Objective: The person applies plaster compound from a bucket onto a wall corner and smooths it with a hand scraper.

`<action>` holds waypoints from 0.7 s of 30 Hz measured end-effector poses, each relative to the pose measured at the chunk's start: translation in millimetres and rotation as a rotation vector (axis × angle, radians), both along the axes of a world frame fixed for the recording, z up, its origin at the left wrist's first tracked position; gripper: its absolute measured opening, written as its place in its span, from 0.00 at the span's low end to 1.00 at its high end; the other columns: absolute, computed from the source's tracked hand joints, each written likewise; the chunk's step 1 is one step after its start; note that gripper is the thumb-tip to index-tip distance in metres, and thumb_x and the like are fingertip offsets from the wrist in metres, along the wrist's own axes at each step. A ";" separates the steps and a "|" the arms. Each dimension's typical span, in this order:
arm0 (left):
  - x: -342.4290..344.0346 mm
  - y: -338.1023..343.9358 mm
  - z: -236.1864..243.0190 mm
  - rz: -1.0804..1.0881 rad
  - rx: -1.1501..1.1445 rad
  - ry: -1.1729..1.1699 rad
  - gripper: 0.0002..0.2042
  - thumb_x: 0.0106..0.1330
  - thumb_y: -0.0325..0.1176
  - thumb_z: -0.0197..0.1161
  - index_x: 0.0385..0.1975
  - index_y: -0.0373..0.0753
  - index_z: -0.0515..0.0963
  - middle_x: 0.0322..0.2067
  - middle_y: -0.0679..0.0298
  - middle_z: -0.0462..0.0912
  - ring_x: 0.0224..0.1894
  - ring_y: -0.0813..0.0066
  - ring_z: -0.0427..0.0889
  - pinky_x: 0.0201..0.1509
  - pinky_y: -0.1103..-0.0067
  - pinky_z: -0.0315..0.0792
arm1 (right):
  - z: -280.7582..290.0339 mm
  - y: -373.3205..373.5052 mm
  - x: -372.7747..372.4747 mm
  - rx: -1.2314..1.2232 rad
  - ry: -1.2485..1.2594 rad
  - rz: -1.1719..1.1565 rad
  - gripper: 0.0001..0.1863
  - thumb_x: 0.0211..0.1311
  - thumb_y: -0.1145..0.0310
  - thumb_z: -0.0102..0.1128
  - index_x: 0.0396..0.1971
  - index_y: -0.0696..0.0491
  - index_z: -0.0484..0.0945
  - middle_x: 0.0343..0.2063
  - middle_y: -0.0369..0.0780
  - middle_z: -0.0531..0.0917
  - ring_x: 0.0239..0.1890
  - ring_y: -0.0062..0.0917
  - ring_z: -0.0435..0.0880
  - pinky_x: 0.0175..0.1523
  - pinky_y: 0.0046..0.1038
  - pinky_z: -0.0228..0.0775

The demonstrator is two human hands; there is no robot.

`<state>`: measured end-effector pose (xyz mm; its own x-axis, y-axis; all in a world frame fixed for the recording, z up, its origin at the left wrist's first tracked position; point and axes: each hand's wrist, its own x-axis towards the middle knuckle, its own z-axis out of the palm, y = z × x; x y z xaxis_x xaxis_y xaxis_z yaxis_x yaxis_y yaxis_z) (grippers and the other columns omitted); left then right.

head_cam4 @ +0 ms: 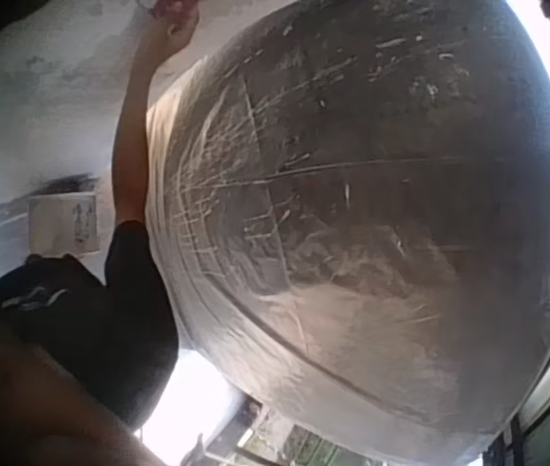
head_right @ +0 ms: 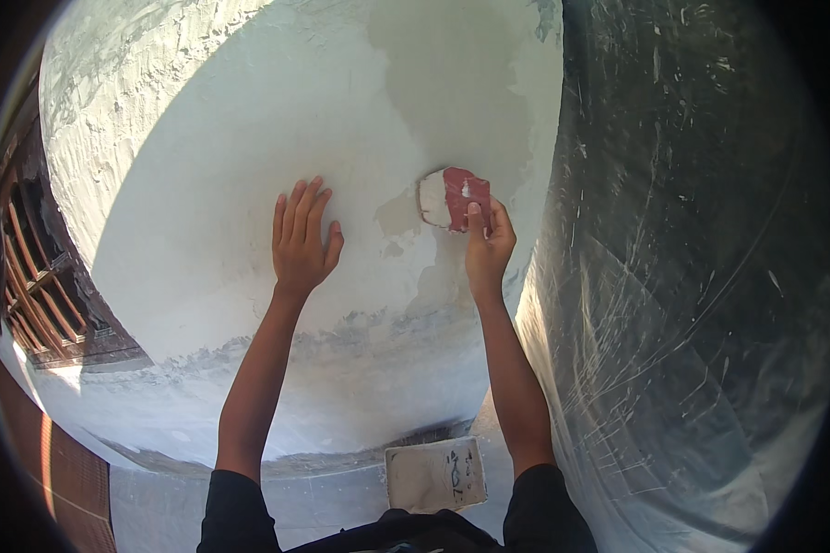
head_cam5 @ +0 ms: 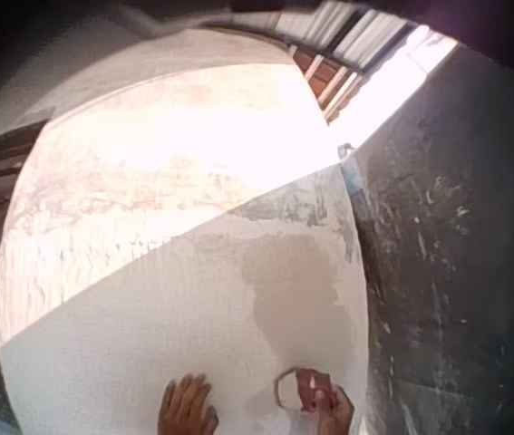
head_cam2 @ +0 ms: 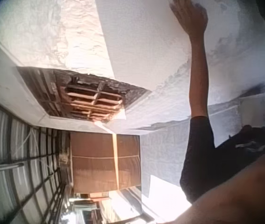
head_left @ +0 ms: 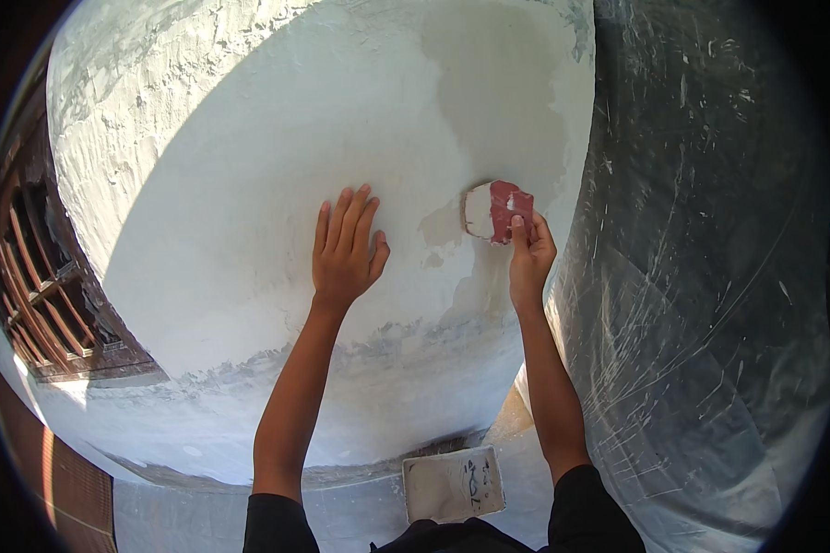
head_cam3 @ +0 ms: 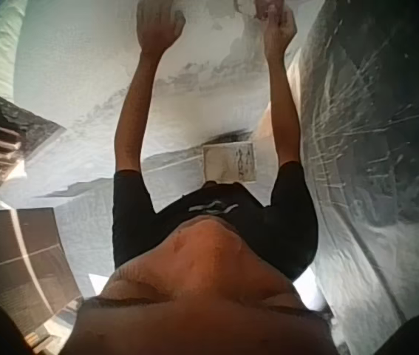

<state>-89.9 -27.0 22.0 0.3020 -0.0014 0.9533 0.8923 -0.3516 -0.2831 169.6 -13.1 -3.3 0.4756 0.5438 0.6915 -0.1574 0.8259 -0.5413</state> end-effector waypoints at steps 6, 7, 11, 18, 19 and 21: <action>2.2 -0.1 0.7 -0.011 -0.004 -0.002 0.20 0.61 0.30 0.57 0.55 0.37 0.74 0.61 0.60 0.73 0.67 0.62 0.67 0.71 0.61 0.57 | -12.3 12.2 -2.1 -0.076 -0.198 -0.124 0.13 0.68 0.68 0.58 0.48 0.59 0.78 0.37 0.35 0.83 0.39 0.16 0.78 0.48 0.22 0.69; 1.6 0.0 0.8 -0.006 -0.002 -0.001 0.20 0.61 0.30 0.57 0.55 0.37 0.74 0.61 0.60 0.73 0.67 0.62 0.67 0.71 0.61 0.57 | -4.4 7.0 4.9 -0.088 -0.089 -0.054 0.12 0.69 0.68 0.57 0.47 0.58 0.78 0.37 0.35 0.83 0.39 0.15 0.78 0.46 0.20 0.70; 0.9 1.1 -2.1 0.022 -0.001 0.000 0.20 0.61 0.30 0.57 0.55 0.37 0.73 0.61 0.60 0.73 0.67 0.62 0.66 0.71 0.61 0.57 | -0.8 -5.1 2.5 -0.006 -0.026 0.036 0.11 0.69 0.70 0.57 0.46 0.58 0.78 0.38 0.34 0.83 0.37 0.13 0.76 0.47 0.17 0.67; 2.1 0.7 -5.2 0.029 -0.018 -0.006 0.21 0.61 0.31 0.57 0.56 0.38 0.73 0.62 0.61 0.72 0.67 0.64 0.66 0.72 0.61 0.56 | -8.2 7.1 7.2 -0.108 -0.132 -0.118 0.12 0.69 0.69 0.58 0.48 0.58 0.78 0.37 0.34 0.83 0.38 0.12 0.75 0.47 0.17 0.67; 2.0 0.6 -6.0 0.032 -0.016 -0.006 0.21 0.61 0.31 0.57 0.56 0.38 0.73 0.62 0.61 0.72 0.67 0.64 0.66 0.72 0.61 0.56 | -3.6 3.4 9.7 -0.116 -0.028 -0.073 0.13 0.68 0.69 0.59 0.49 0.59 0.77 0.38 0.35 0.83 0.39 0.12 0.77 0.48 0.18 0.68; 1.3 0.7 -7.0 0.047 -0.019 -0.008 0.21 0.61 0.31 0.57 0.56 0.38 0.73 0.62 0.61 0.72 0.68 0.64 0.66 0.72 0.61 0.56 | -4.6 1.0 3.9 -0.072 -0.042 -0.015 0.14 0.68 0.69 0.59 0.50 0.59 0.77 0.39 0.35 0.83 0.40 0.13 0.77 0.48 0.18 0.68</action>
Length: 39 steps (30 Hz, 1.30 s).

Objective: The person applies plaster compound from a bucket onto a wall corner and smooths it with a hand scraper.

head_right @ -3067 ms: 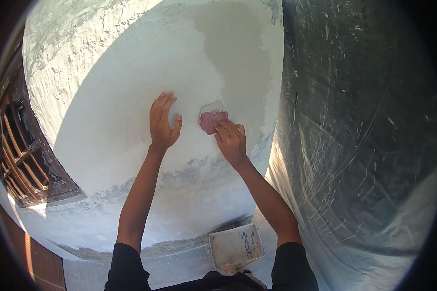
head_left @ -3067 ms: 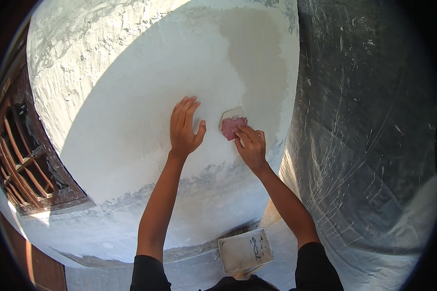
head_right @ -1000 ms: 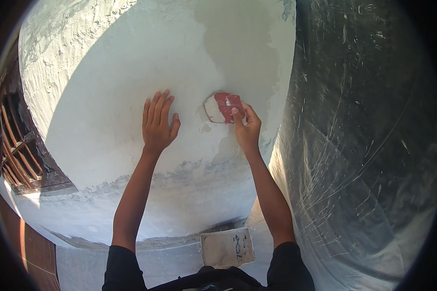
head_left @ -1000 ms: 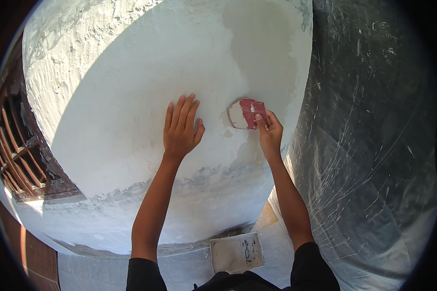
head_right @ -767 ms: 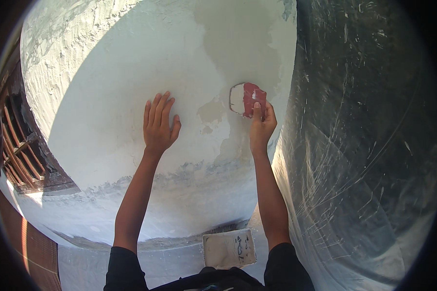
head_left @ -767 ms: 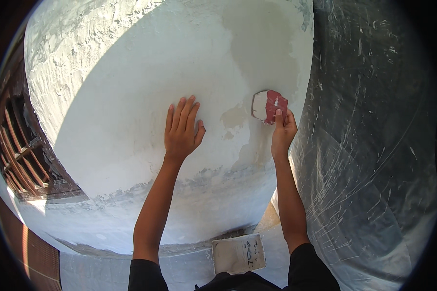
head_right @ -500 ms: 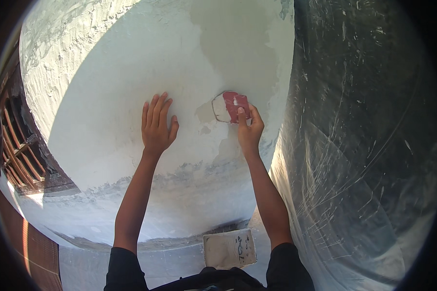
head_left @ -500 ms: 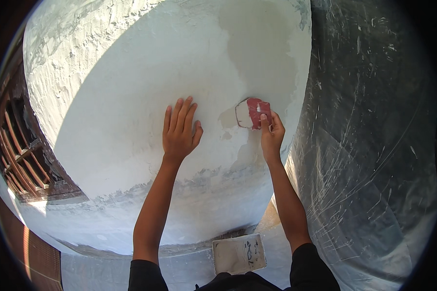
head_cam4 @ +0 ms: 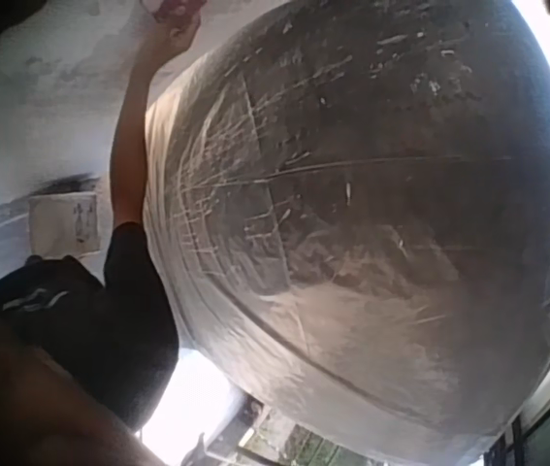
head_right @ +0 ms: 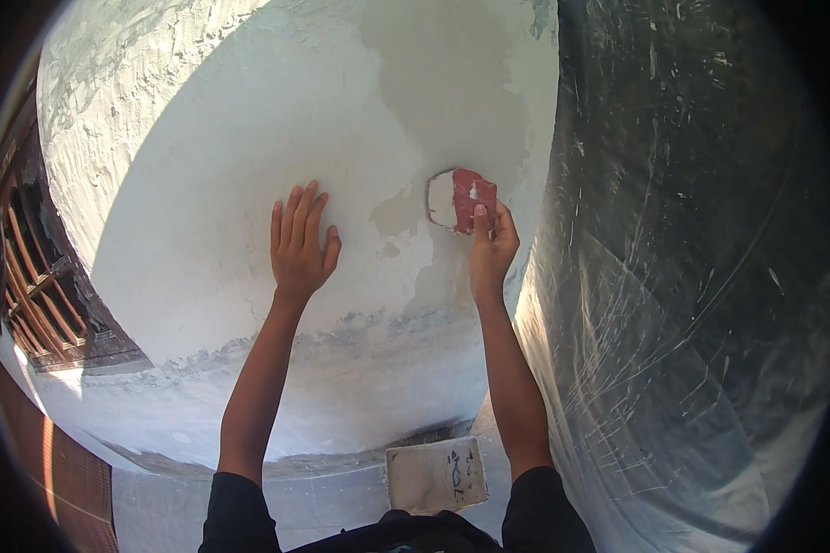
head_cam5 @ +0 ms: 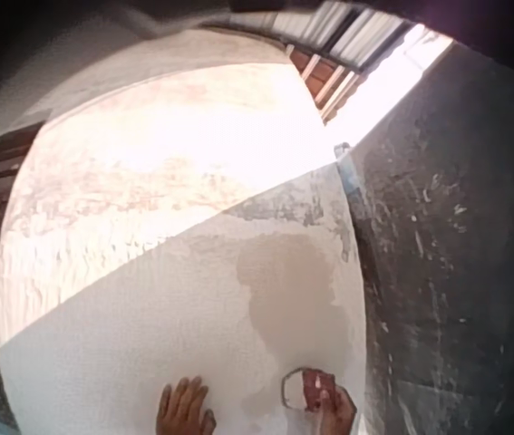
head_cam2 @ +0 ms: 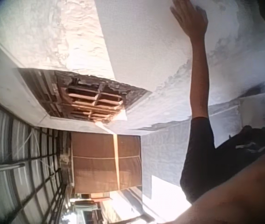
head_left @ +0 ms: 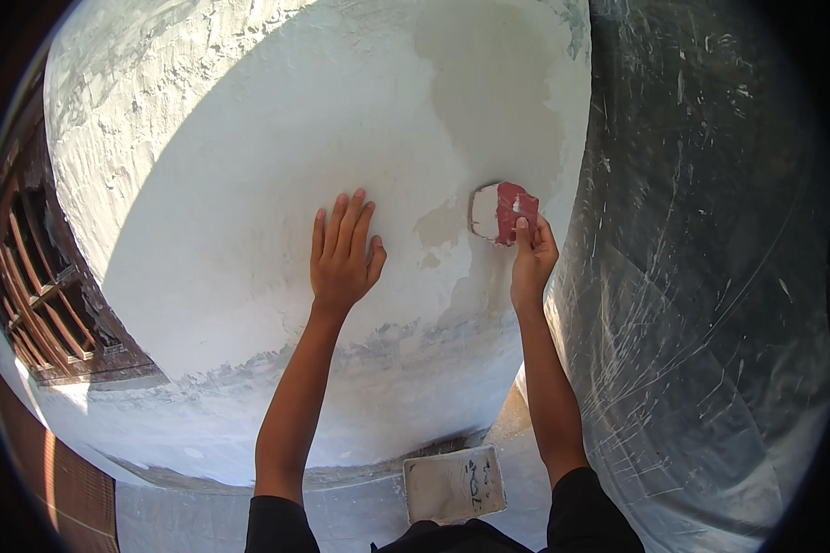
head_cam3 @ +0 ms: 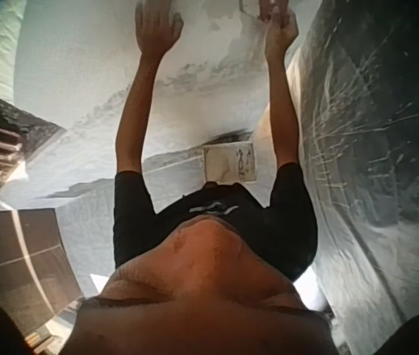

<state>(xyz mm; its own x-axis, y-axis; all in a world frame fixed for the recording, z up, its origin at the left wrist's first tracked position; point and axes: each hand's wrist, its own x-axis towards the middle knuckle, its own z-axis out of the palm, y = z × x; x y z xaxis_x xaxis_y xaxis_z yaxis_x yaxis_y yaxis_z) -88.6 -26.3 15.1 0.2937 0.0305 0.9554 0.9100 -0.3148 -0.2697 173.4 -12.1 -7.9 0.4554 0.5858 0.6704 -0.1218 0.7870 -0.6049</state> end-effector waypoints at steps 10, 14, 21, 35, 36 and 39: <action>2.1 -0.1 -3.1 0.014 -0.012 0.001 0.22 0.61 0.32 0.57 0.57 0.38 0.73 0.63 0.61 0.71 0.68 0.64 0.65 0.72 0.61 0.56 | -3.5 -0.1 10.1 0.040 0.045 -0.091 0.14 0.68 0.67 0.59 0.48 0.59 0.78 0.37 0.36 0.83 0.39 0.17 0.77 0.49 0.22 0.69; 1.1 0.4 -3.2 0.017 0.001 0.005 0.22 0.61 0.32 0.57 0.58 0.38 0.73 0.63 0.61 0.71 0.68 0.64 0.65 0.72 0.61 0.55 | -21.4 4.0 -6.5 0.055 -0.386 -0.191 0.14 0.69 0.68 0.58 0.49 0.59 0.78 0.37 0.35 0.82 0.40 0.17 0.77 0.50 0.22 0.68; 1.0 -0.1 -5.8 0.024 -0.003 0.003 0.22 0.61 0.31 0.57 0.58 0.39 0.72 0.64 0.61 0.71 0.69 0.64 0.65 0.73 0.61 0.54 | -5.8 -2.9 3.1 0.072 0.006 -0.047 0.14 0.69 0.68 0.58 0.48 0.59 0.78 0.38 0.35 0.82 0.40 0.16 0.76 0.49 0.22 0.68; 1.5 -0.8 -5.4 0.033 -0.001 0.009 0.22 0.62 0.31 0.56 0.58 0.39 0.72 0.64 0.61 0.71 0.69 0.64 0.65 0.72 0.61 0.54 | -12.2 6.3 -9.3 0.065 -0.335 -0.268 0.13 0.68 0.68 0.59 0.47 0.60 0.78 0.37 0.35 0.82 0.40 0.14 0.76 0.49 0.19 0.67; 0.9 -1.0 -5.4 0.035 -0.003 0.008 0.22 0.62 0.32 0.56 0.58 0.39 0.72 0.64 0.61 0.71 0.69 0.64 0.65 0.72 0.61 0.54 | -8.1 3.7 -6.7 0.065 -0.335 -0.268 0.13 0.68 0.68 0.59 0.47 0.60 0.78 0.37 0.35 0.82 0.40 0.14 0.76 0.49 0.19 0.67; 1.5 -0.1 -7.0 0.025 -0.017 0.003 0.23 0.61 0.32 0.56 0.58 0.39 0.72 0.64 0.61 0.71 0.69 0.64 0.65 0.72 0.61 0.54 | 5.3 -3.5 -5.9 0.043 0.086 -0.096 0.13 0.68 0.67 0.60 0.46 0.60 0.78 0.37 0.34 0.82 0.40 0.15 0.75 0.49 0.19 0.66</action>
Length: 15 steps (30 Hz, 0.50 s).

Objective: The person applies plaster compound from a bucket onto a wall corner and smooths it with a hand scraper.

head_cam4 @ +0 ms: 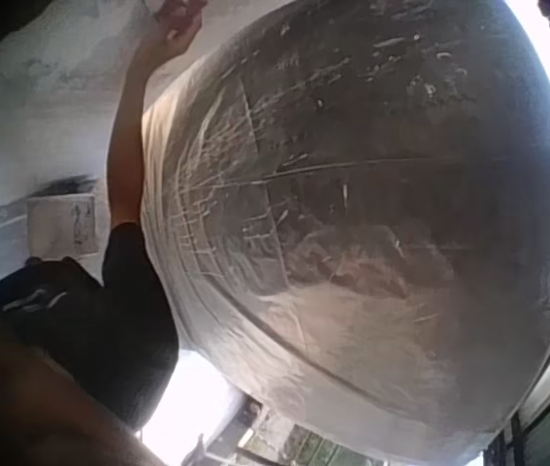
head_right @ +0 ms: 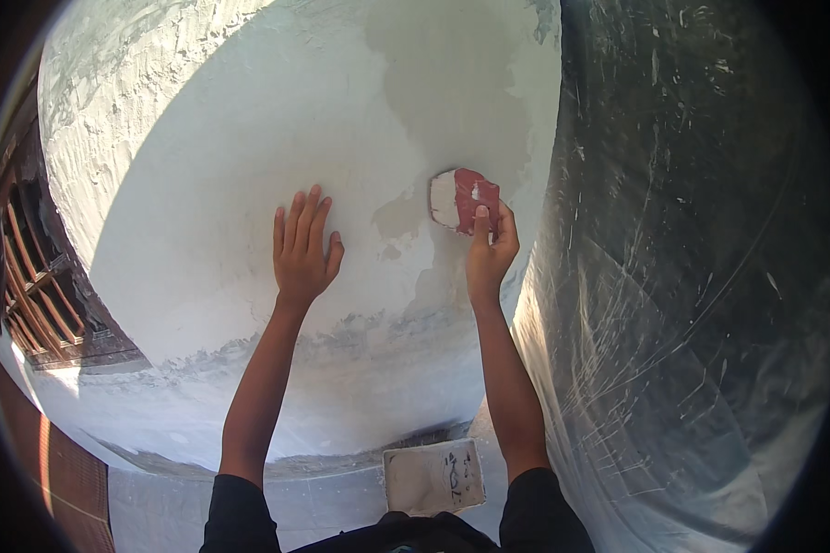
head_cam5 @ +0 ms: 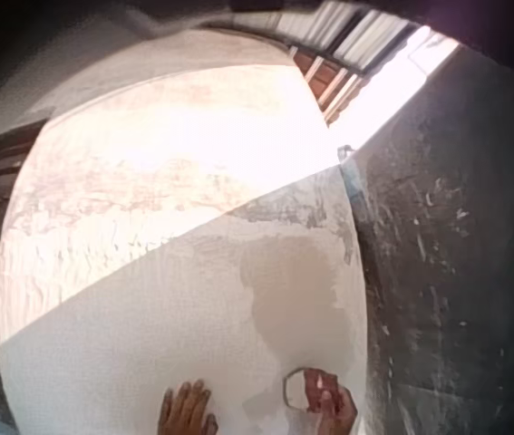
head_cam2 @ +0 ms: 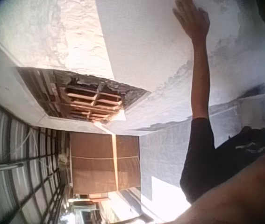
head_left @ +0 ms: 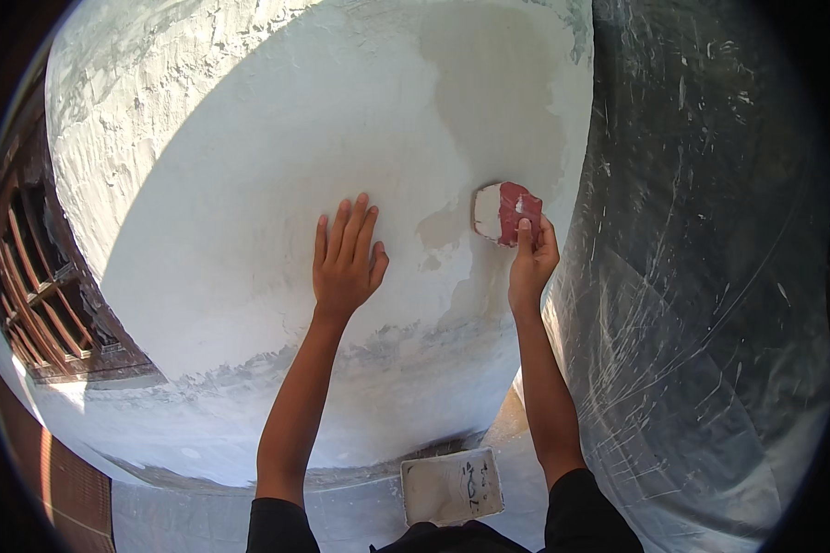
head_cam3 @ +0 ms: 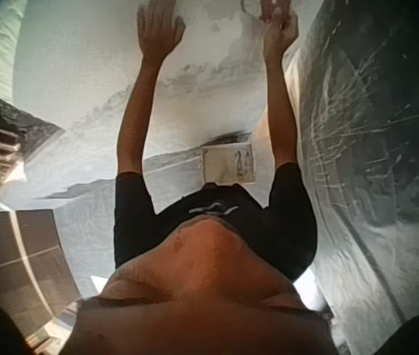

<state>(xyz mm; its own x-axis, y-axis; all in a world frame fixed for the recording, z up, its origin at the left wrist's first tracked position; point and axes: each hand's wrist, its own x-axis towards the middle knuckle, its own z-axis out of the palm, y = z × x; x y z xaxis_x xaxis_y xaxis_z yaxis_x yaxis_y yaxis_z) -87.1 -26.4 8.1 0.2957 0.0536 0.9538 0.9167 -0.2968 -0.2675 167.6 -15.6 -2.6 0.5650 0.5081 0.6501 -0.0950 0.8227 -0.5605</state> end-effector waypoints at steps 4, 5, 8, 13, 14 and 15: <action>1.3 0.3 0.0 -0.004 0.014 0.004 0.23 0.61 0.32 0.56 0.58 0.39 0.72 0.64 0.61 0.71 0.69 0.64 0.65 0.72 0.61 0.54 | -15.4 8.0 -9.4 0.044 -0.468 -0.180 0.13 0.68 0.66 0.58 0.47 0.58 0.79 0.37 0.36 0.83 0.39 0.19 0.78 0.48 0.23 0.69; -0.4 0.0 0.5 0.002 0.018 0.005 0.23 0.61 0.32 0.57 0.58 0.39 0.72 0.64 0.61 0.71 0.69 0.64 0.65 0.72 0.61 0.54 | -10.3 7.8 -10.6 0.023 -0.412 -0.190 0.13 0.68 0.66 0.58 0.47 0.58 0.79 0.37 0.36 0.83 0.39 0.18 0.78 0.47 0.23 0.69; -0.5 -0.7 -0.1 0.010 0.017 0.005 0.23 0.61 0.32 0.57 0.58 0.39 0.72 0.64 0.61 0.71 0.69 0.64 0.65 0.72 0.61 0.54 | 6.1 1.6 -6.0 -0.024 -0.253 -0.136 0.12 0.71 0.68 0.56 0.47 0.58 0.78 0.37 0.34 0.82 0.38 0.14 0.75 0.46 0.19 0.68; 1.5 -1.2 -0.8 0.004 -0.001 0.004 0.23 0.62 0.32 0.57 0.58 0.39 0.72 0.64 0.61 0.71 0.69 0.64 0.64 0.72 0.61 0.54 | -7.3 0.7 -15.7 0.039 -0.349 -0.106 0.12 0.70 0.68 0.57 0.47 0.59 0.77 0.38 0.35 0.82 0.38 0.14 0.77 0.46 0.20 0.69; 0.7 -1.5 -0.3 0.010 0.006 0.005 0.23 0.62 0.32 0.57 0.58 0.39 0.72 0.64 0.61 0.70 0.69 0.64 0.64 0.72 0.61 0.55 | -10.9 2.3 -18.3 0.032 -0.581 -0.268 0.13 0.69 0.67 0.57 0.47 0.59 0.78 0.37 0.35 0.82 0.37 0.15 0.77 0.47 0.21 0.70; 0.6 -1.7 -0.2 0.016 0.012 0.007 0.23 0.62 0.32 0.56 0.58 0.39 0.72 0.64 0.61 0.70 0.69 0.64 0.64 0.72 0.61 0.55 | -10.1 6.5 -16.7 -0.010 -0.466 -0.215 0.13 0.69 0.67 0.58 0.48 0.59 0.78 0.37 0.36 0.82 0.38 0.16 0.78 0.48 0.23 0.69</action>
